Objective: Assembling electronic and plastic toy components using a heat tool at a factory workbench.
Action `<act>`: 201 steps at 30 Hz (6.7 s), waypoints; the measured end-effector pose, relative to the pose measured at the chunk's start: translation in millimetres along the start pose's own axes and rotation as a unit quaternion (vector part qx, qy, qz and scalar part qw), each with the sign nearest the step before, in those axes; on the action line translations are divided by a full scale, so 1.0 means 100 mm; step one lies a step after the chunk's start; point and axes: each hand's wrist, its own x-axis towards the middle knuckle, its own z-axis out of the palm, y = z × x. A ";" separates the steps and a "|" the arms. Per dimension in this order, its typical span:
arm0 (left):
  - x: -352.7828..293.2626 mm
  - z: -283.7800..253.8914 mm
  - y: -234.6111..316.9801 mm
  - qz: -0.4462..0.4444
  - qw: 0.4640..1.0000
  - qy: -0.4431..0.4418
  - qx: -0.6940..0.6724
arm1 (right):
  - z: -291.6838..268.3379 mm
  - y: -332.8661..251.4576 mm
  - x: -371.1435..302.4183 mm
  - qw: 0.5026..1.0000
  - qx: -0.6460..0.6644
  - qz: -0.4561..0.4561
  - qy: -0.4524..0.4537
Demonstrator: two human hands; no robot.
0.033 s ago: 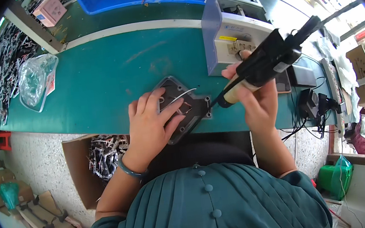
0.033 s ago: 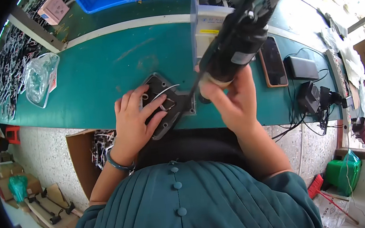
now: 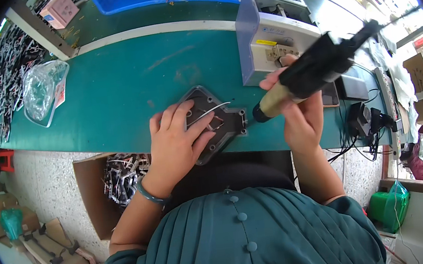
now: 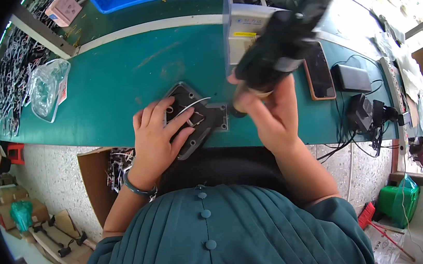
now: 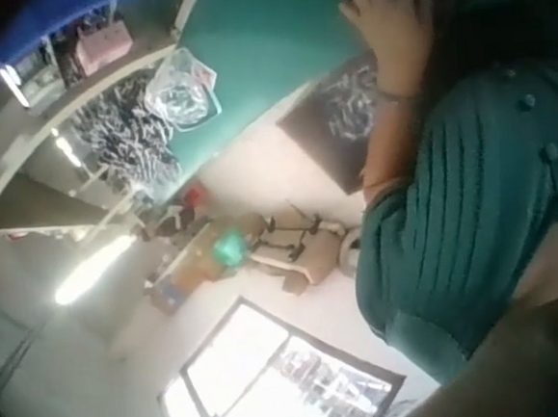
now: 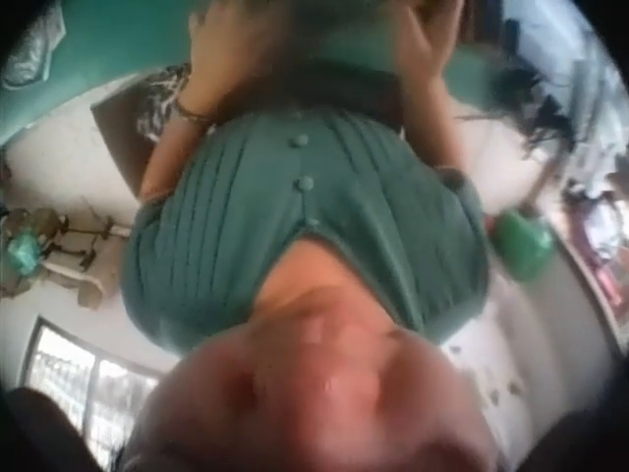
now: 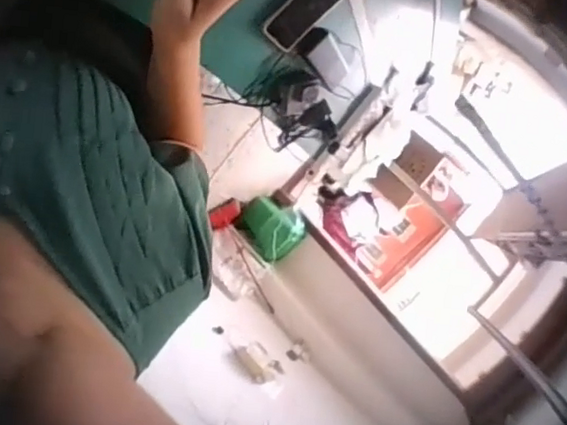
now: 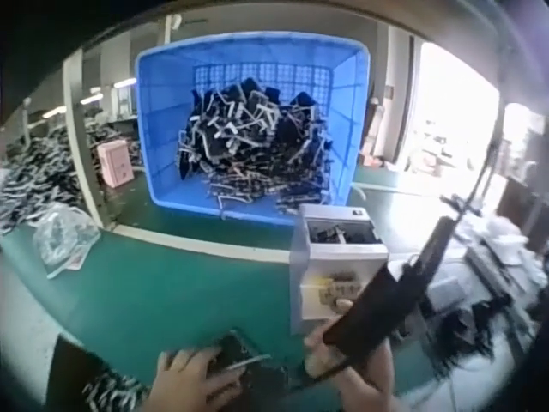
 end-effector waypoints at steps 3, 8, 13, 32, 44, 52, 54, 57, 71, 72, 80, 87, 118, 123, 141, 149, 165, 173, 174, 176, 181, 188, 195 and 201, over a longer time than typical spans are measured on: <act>0.03 -0.01 0.00 0.047 0.997 0.007 0.056 | 0.01 0.01 0.10 0.994 0.026 -0.081 0.074; -0.06 0.07 -0.04 -0.022 1.000 -0.001 -0.002 | -0.28 -0.30 0.38 0.968 0.024 -0.150 0.201; 0.07 0.16 -0.03 -0.019 0.999 0.035 -0.011 | -0.32 -0.45 0.82 0.944 0.195 -0.242 0.109; 0.07 0.18 -0.09 -0.048 0.996 0.025 -0.077 | -0.31 -0.08 1.07 0.988 0.022 -0.149 -0.013; 0.17 0.20 0.09 -0.049 0.995 0.037 -0.082 | 0.29 -0.01 0.58 0.984 0.164 -0.060 0.025; 0.20 0.21 0.19 -0.054 0.994 0.029 -0.086 | 0.21 0.12 0.62 0.970 0.231 -0.077 -0.013; 0.20 0.21 0.20 -0.050 0.994 0.032 -0.089 | 0.20 0.12 0.63 0.970 0.230 -0.072 -0.016; 0.20 0.21 0.20 -0.051 0.994 0.031 -0.090 | 0.22 0.12 0.62 0.973 0.220 -0.065 -0.017; 0.18 0.13 0.26 -0.052 0.992 0.073 -0.086 | 0.21 0.02 0.60 0.969 0.244 -0.042 -0.020; 0.18 0.12 0.27 -0.044 0.992 0.097 -0.074 | 0.20 0.01 0.61 0.960 0.269 -0.069 -0.046; 0.27 0.14 0.33 0.008 0.990 0.105 -0.094 | 0.18 -0.14 0.67 0.925 0.285 -0.169 -0.186; 0.31 0.07 0.40 0.008 0.985 0.111 -0.132 | 0.18 -0.12 0.65 0.919 0.296 -0.178 -0.192; 0.30 0.21 0.37 0.013 0.974 0.170 -0.151 | 0.18 -0.11 0.66 0.910 0.311 -0.200 -0.191; 0.29 0.24 0.37 0.019 0.969 0.177 -0.171 | 0.16 -0.12 0.63 0.912 0.313 -0.185 -0.189; 0.22 0.26 0.23 -0.003 0.996 0.058 -0.063 | 0.11 0.04 0.55 0.981 0.185 -0.059 0.018; 0.22 0.28 0.25 0.000 0.996 0.056 -0.071 | 0.16 0.05 0.57 0.984 0.172 -0.049 0.026; 0.21 0.23 0.33 -0.005 0.995 0.048 -0.085 | 0.20 0.06 0.56 0.984 0.167 -0.058 -0.018; 0.19 0.19 0.36 -0.010 0.994 0.040 -0.099 | 0.08 -0.03 0.57 0.976 0.211 -0.051 -0.004; 0.19 0.19 0.36 -0.009 0.994 0.040 -0.102 | 0.07 -0.03 0.58 0.970 0.236 -0.055 -0.004; 0.20 0.20 0.36 -0.008 0.994 0.040 -0.104 | 0.06 0.01 0.58 0.967 0.250 -0.051 0.002; 0.23 0.14 0.36 -0.038 0.986 0.071 -0.145 | 0.07 -0.01 0.56 0.953 0.302 -0.019 0.032; 0.28 0.09 0.32 -0.022 0.984 0.069 -0.160 | 0.10 -0.18 0.58 0.928 0.370 -0.031 -0.023; 0.33 0.11 0.31 -0.018 0.970 0.080 -0.230 | 0.14 -0.18 0.59 0.944 0.310 -0.100 -0.055; 0.33 0.06 0.34 -0.003 0.981 0.072 -0.178 | 0.19 -0.13 0.64 0.937 0.299 -0.140 -0.112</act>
